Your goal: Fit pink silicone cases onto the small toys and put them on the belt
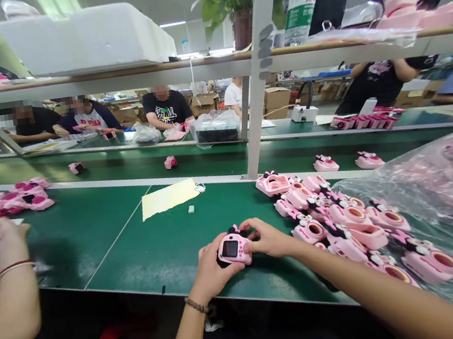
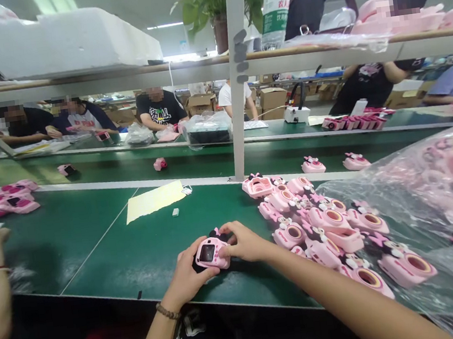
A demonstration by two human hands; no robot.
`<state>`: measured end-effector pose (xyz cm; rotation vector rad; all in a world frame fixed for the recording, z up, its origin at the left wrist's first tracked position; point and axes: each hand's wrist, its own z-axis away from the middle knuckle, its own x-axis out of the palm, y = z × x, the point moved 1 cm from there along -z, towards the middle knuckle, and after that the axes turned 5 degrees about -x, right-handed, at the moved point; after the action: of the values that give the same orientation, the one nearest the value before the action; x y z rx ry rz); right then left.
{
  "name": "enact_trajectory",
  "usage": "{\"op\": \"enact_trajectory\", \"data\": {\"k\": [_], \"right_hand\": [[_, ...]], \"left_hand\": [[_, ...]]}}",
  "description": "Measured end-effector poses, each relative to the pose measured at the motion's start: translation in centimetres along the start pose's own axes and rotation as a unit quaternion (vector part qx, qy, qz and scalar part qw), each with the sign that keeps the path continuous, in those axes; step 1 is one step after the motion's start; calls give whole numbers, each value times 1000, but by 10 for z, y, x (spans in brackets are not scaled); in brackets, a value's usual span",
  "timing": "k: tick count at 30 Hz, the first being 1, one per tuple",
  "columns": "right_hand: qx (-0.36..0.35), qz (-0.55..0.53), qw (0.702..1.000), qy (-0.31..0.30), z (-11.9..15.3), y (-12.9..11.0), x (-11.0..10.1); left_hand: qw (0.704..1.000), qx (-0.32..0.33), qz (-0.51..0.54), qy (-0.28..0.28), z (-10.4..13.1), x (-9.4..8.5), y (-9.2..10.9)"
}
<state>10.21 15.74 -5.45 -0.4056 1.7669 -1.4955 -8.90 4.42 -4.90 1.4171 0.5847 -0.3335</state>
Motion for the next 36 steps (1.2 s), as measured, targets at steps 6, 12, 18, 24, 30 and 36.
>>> {"op": "enact_trajectory", "data": {"k": [6,12,18,24,30,36], "right_hand": [[69,-96,993,-15,22,-9,23],[44,-124,991,28,30,-16,34],[67,-141,984,91,25,2,36],[46,-226,969,83,32,4,33],[54,-323,941,88,46,-6,21],[7,-442,891,102,75,-26,3]], "left_hand": [[984,3,177,-35,15,8,3],[997,50,65,-14,19,8,7],[997,66,-31,13,15,13,23],[997,52,-57,6,23,18,31],[989,102,-108,18,31,15,40],[995,98,-10,15,30,18,71]]}}
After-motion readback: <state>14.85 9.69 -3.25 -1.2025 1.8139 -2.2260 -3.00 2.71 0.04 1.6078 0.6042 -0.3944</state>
